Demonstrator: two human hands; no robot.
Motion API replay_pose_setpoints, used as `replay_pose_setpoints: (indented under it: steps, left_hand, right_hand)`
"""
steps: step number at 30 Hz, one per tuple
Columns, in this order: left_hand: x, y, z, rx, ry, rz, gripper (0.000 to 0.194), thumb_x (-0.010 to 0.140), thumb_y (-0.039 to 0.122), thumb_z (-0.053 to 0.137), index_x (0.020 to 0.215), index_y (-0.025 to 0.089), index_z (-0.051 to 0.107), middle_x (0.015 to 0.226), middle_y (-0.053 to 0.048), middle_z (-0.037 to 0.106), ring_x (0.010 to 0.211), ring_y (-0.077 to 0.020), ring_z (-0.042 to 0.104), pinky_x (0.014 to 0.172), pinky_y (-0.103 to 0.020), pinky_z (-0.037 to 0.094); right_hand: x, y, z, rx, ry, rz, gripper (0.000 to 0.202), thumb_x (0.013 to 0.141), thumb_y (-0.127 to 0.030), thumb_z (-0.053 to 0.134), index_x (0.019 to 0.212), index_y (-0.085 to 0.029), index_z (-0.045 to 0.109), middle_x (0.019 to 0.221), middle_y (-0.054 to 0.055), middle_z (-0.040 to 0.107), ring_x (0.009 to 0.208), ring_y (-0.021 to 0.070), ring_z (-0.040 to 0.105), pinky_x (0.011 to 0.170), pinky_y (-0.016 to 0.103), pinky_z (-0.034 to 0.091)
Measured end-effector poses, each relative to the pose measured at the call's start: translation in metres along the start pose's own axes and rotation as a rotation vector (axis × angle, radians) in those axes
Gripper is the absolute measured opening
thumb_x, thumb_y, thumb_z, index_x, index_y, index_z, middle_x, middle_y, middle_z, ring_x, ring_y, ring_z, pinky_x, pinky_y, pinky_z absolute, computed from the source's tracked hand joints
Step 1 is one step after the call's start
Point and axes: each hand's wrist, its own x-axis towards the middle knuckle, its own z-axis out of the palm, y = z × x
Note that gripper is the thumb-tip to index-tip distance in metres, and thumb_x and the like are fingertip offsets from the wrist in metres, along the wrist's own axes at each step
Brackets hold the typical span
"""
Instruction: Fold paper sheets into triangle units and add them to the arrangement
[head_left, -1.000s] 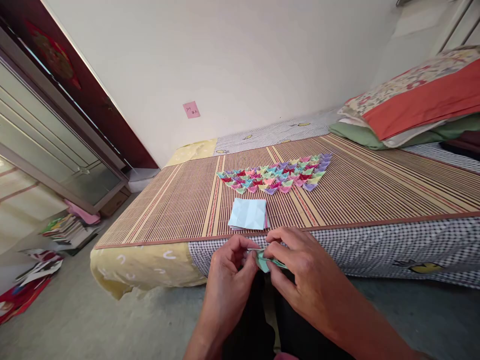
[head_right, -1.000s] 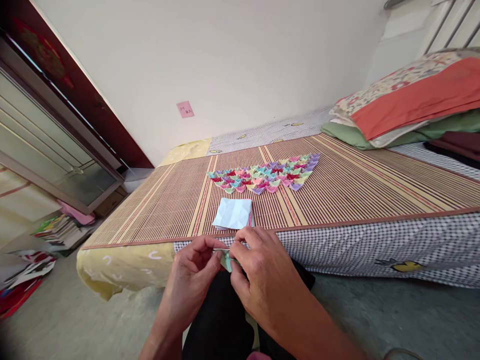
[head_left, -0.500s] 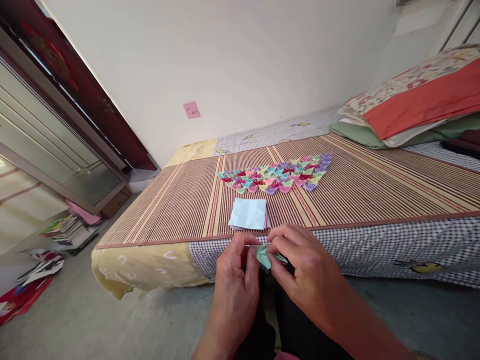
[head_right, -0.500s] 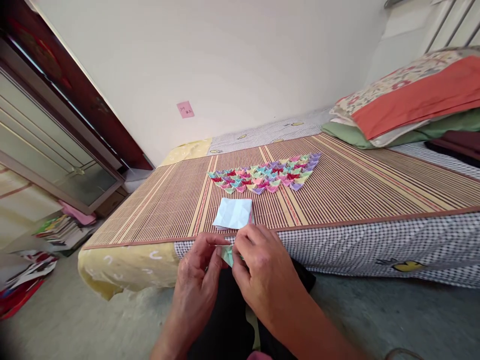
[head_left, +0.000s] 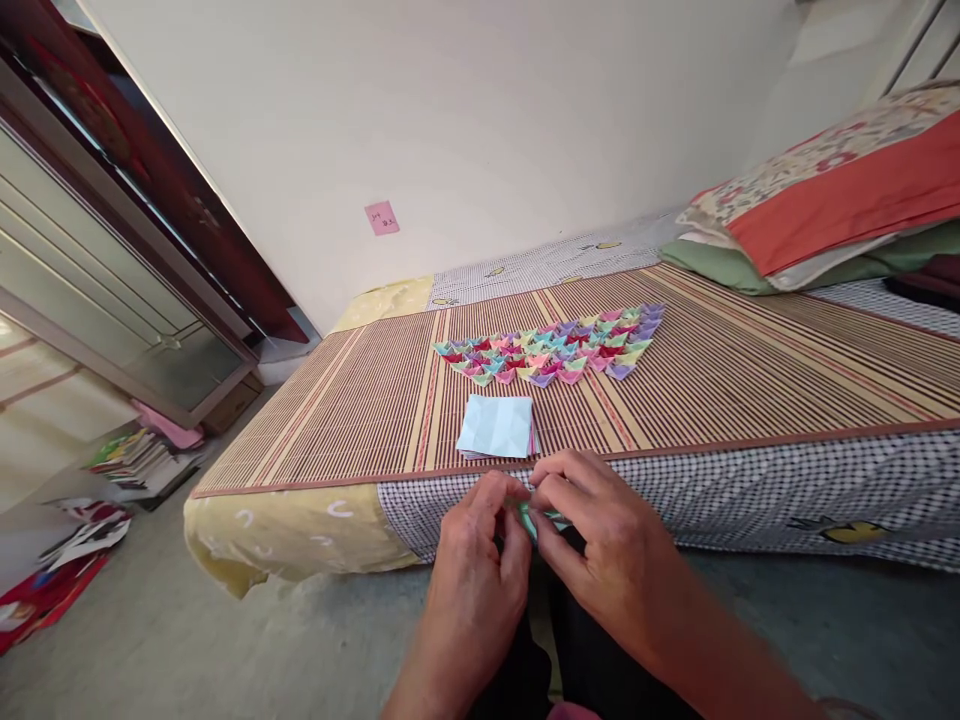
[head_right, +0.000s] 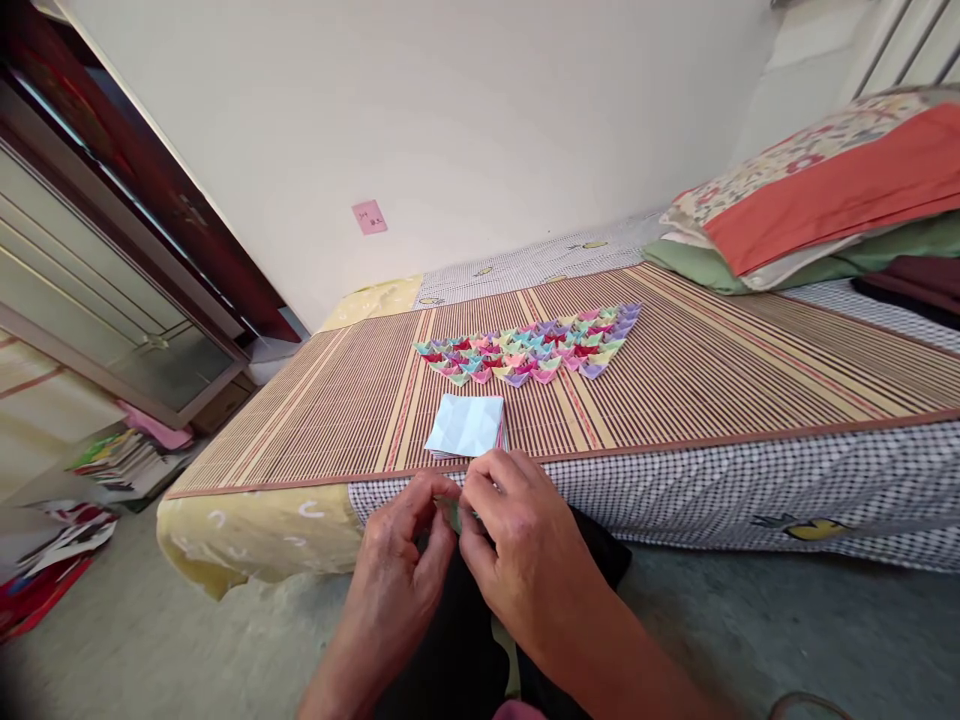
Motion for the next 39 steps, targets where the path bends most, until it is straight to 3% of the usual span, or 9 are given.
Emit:
replay_pose_setpoints:
  steps: [7,12,19,30,35,39]
  left_hand:
    - [0.001,0.001,-0.003,-0.167,-0.132,-0.161,0.018,0.089,0.009,0.058,0.095,0.021,0.070,0.077,0.003,0.063,0.066,-0.0131,0.053,0.062,-0.024,0.040]
    - [0.000,-0.006,0.001,-0.247,-0.050,-0.258,0.009,0.091,0.018,0.062,0.083,0.019,0.067,0.070,0.003,0.057,0.060,-0.0120,0.045,0.056,-0.023,0.036]
    - [0.003,-0.002,0.002,-0.228,0.007,-0.177,0.017,0.095,0.018,0.061,0.087,0.019,0.076,0.081,-0.002,0.068,0.071,-0.0155,0.063,0.063,-0.024,0.049]
    - [0.002,-0.001,0.003,-0.074,-0.012,-0.034,0.027,0.099,0.011,0.056,0.097,0.022,0.080,0.089,-0.003,0.072,0.077,-0.0167,0.064,0.071,-0.027,0.051]
    - [0.002,-0.001,0.004,-0.064,0.003,-0.010,0.026,0.095,0.005,0.060,0.090,0.021,0.079,0.085,-0.002,0.069,0.079,-0.0163,0.065,0.072,-0.026,0.050]
    - [0.002,-0.003,0.004,-0.046,0.056,0.011,0.026,0.095,0.005,0.058,0.091,0.021,0.078,0.087,-0.002,0.069,0.077,-0.0158,0.065,0.069,-0.025,0.049]
  right_hand:
    - [-0.002,0.004,-0.002,0.102,0.010,0.046,0.024,0.087,0.002,0.054,0.081,-0.021,0.057,0.093,0.006,0.063,0.086,0.0225,0.063,0.076,0.036,0.054]
    - [-0.003,0.006,-0.002,0.211,-0.013,0.066,0.023,0.089,0.001,0.054,0.089,-0.021,0.060,0.095,0.005,0.065,0.091,0.0213,0.064,0.079,0.036,0.055]
    - [-0.002,0.007,-0.006,0.122,0.060,0.011,0.023,0.092,0.000,0.052,0.091,-0.022,0.059,0.097,0.006,0.067,0.092,0.0225,0.065,0.081,0.038,0.056]
    - [-0.002,0.008,0.001,-0.004,0.084,-0.026,0.024,0.089,0.003,0.052,0.084,-0.021,0.053,0.089,0.007,0.066,0.085,0.0241,0.064,0.075,0.038,0.053]
    - [-0.002,0.006,0.003,-0.002,0.067,-0.011,0.024,0.090,0.002,0.050,0.084,-0.021,0.052,0.087,0.006,0.064,0.084,0.0240,0.063,0.075,0.039,0.053]
    - [-0.003,0.005,0.002,0.029,0.114,-0.001,0.020,0.093,-0.002,0.052,0.096,-0.022,0.056,0.096,0.007,0.066,0.091,0.0242,0.064,0.081,0.039,0.055]
